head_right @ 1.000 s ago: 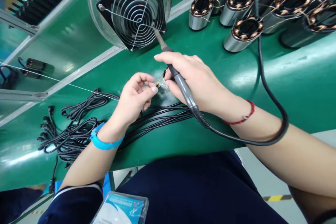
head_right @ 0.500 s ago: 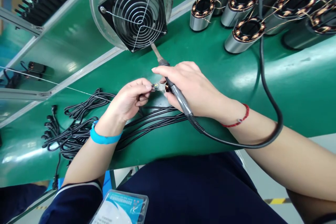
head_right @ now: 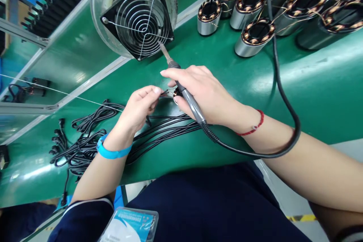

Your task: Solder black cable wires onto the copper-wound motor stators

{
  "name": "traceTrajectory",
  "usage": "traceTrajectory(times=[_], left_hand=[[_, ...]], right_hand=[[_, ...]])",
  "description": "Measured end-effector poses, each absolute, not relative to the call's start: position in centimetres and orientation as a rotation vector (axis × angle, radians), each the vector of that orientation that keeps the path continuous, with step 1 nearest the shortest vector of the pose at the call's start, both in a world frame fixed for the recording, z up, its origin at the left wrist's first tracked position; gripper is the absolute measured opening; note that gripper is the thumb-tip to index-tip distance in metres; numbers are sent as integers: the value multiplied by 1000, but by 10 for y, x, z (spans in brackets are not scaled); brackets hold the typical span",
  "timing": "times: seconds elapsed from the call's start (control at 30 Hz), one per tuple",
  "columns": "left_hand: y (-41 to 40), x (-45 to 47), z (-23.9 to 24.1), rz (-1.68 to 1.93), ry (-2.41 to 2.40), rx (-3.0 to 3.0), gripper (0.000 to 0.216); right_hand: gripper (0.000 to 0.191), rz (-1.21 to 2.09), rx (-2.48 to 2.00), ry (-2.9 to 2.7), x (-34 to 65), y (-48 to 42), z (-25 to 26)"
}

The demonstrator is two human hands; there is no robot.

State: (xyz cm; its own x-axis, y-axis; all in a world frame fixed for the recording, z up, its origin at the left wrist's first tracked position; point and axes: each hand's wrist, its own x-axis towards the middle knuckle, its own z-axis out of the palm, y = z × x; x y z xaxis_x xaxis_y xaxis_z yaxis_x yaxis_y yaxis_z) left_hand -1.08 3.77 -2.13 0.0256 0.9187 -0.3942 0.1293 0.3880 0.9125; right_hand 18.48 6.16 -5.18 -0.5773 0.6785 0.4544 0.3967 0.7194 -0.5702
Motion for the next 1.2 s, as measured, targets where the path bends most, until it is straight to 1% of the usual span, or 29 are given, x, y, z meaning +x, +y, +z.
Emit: traceTrajectory(times=[0.07,0.13,0.2,0.3,0.5,0.67,0.77,0.83,0.93,1.07,1.2], left_hand=[[39,-12,-18,747,1440,900,26],[40,-11,-16,728,1446,848,22],[40,-9,-16,742,1447,839,18],[39,-6,-17,781,1424,847,19],[36,-11,-17,730,1317,858,25],[35,-5,-25,632,1259,1033,26],[39,-3,-28,734,1358,1151,21],[45,-8,-27,830,1465,1156,17],[55,-26,-21,972,1561,1017,16],[70,-61,-20,1170,1584,852,13],[82,-93,-24,1467,1757,856,14]], right_hand=[[53,542,-807,-2245,184,62,-52],[53,521,-777,-2242,183,62,-52],[53,500,-746,-2241,182,62,-52],[50,483,-750,-2255,181,62,-52],[40,456,-894,-2244,178,58,-48],[33,484,-1019,-2073,167,52,-49],[37,494,-1045,-2049,164,55,-52],[37,442,-1003,-2088,169,59,-51],[34,240,-972,-2214,186,66,-44],[37,-63,-1119,-2382,221,73,-32],[29,-289,-1278,-2424,253,84,-33]])
